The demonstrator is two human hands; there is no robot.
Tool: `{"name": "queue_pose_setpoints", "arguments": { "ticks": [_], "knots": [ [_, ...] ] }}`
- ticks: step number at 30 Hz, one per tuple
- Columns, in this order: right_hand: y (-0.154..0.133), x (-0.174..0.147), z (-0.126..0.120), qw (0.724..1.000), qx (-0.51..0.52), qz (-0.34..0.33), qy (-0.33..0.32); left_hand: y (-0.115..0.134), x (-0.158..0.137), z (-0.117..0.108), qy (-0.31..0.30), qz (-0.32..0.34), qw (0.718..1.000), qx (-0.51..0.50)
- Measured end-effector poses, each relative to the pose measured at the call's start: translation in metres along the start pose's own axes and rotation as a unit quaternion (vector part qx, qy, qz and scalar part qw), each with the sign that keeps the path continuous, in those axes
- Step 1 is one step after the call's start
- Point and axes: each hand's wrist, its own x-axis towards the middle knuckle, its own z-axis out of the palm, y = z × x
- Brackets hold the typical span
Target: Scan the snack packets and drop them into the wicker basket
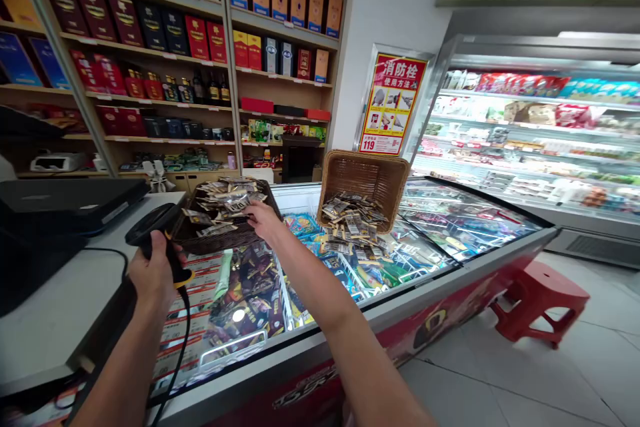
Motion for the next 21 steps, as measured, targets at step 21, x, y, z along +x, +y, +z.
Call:
{"name": "queue_pose_setpoints", "arguments": {
  "ticks": [21],
  "knots": [
    [0.015, -0.069, -0.161, 0.971, 0.008, -0.205, 0.120, -0.021, -0.048, 0.023, -0.435, -0.085, 0.887, 0.131]
  ]
}}
